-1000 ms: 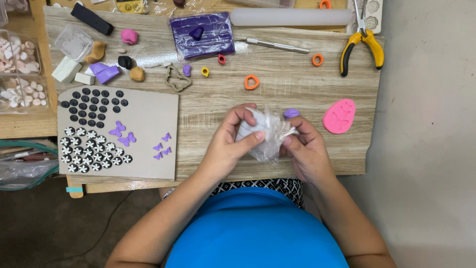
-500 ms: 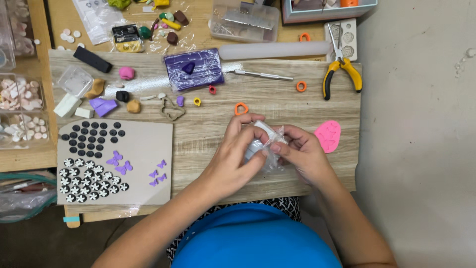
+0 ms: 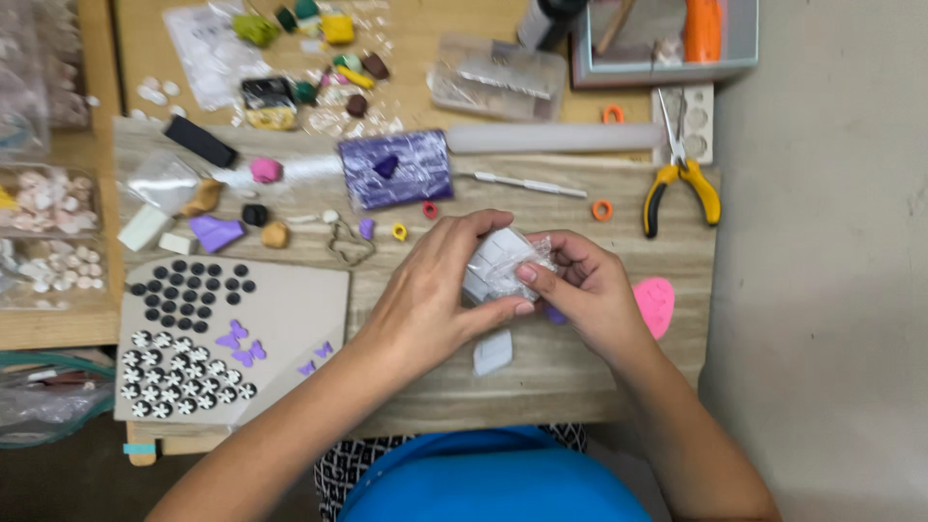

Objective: The person unwraps a small white clay block and places it on the work surface. They then use a white rolling pin to flatten the clay into a thin sheet. The workspace contains various craft tools and pre-made clay pieces.

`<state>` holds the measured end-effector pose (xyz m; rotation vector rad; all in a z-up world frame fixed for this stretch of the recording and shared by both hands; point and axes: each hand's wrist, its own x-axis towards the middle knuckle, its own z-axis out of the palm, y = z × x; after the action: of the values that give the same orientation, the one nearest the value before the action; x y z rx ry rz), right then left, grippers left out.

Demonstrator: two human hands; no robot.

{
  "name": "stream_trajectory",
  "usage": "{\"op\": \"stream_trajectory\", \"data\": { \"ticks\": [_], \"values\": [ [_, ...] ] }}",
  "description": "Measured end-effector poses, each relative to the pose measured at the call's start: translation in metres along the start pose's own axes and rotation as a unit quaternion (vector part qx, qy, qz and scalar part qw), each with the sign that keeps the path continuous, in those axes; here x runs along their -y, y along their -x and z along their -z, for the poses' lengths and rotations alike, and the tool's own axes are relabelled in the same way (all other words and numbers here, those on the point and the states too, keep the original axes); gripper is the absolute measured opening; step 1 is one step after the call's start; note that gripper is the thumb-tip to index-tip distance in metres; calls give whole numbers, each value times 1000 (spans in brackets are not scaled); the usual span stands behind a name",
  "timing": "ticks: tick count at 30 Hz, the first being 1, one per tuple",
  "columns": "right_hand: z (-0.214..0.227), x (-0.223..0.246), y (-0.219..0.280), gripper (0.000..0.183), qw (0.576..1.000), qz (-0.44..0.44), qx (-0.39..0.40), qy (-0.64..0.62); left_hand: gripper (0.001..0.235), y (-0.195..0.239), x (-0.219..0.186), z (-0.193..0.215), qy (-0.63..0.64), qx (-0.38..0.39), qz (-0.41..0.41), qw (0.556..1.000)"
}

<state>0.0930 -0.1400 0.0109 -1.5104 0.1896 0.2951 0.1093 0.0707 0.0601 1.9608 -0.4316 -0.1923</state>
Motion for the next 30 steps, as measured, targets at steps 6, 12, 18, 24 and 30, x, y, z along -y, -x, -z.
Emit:
{"op": "stream_trajectory", "data": {
  "ticks": [6,12,18,24,30],
  "values": [
    [-31,13,-68,35,997,-16,35,66,81,-16,16,56,-109,-54,11,993],
    [-45,10,-119,33,987,-25,18,156,40,-33,79,63,-335,-108,74,933],
    [-40,10,-151,28,954,7,62,293,28,-41,98,57,-369,-71,39,926],
    [-52,49,-154,28,919,44,101,378,25,-33,97,69,-359,-88,70,926],
    [-83,80,-143,40,853,73,131,500,34,-29,94,77,-345,-79,89,931]
  ]
}}
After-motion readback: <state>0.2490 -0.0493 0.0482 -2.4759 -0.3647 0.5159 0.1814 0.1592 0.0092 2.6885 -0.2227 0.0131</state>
